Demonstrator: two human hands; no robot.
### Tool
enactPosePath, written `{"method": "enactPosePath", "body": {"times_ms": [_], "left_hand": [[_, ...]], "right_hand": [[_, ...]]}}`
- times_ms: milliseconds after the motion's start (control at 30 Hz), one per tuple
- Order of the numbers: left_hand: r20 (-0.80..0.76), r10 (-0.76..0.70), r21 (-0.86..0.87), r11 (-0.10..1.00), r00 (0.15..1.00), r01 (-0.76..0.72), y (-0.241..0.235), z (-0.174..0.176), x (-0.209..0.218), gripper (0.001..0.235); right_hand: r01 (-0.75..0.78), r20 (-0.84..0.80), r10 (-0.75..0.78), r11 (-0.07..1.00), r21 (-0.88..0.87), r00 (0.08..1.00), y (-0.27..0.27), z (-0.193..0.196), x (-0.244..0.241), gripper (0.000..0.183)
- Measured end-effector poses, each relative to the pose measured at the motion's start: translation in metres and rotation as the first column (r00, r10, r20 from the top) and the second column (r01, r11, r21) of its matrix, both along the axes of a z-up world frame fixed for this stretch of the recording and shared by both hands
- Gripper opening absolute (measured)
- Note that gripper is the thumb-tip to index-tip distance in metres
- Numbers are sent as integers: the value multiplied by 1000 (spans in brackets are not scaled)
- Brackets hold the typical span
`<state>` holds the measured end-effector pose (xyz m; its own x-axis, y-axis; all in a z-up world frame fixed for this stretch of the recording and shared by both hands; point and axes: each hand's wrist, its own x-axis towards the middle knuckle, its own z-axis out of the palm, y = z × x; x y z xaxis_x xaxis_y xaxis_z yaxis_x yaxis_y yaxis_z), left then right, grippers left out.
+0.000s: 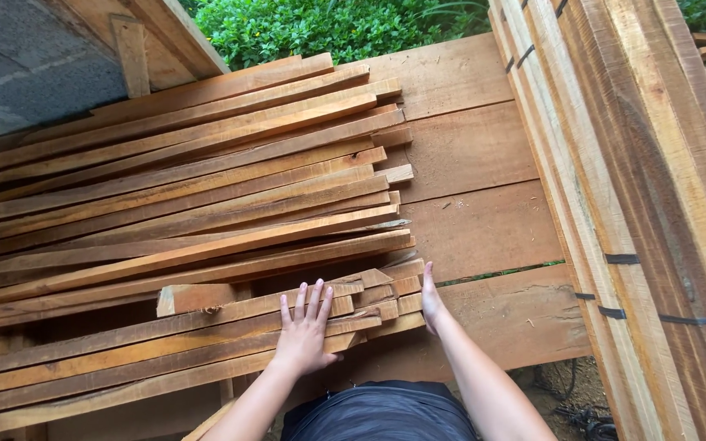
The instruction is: The person aligns a stack of wooden planks on a workbench and secures them with black plastic ties. They wrap the ties around the wood and twist them to tighten the bundle, repeating the process to ensure the planks are held together firmly.
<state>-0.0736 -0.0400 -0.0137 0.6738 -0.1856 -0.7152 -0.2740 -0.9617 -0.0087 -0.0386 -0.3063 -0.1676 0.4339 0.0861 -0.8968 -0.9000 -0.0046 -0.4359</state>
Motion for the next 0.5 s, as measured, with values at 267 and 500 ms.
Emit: {"method": "enactPosePath", "body": {"times_ms": [267, 500], "left_hand": [[-3, -19, 30, 999, 1000, 19, 1, -9, -2, 142], [4, 2, 11, 1000, 1000, -2, -1, -7, 2, 144]], "right_hand": [[-73, -27, 72, 996, -46, 997, -1, 2, 6, 118], [-207, -26, 206, 977, -39, 978, 0, -19, 5, 119]]}}
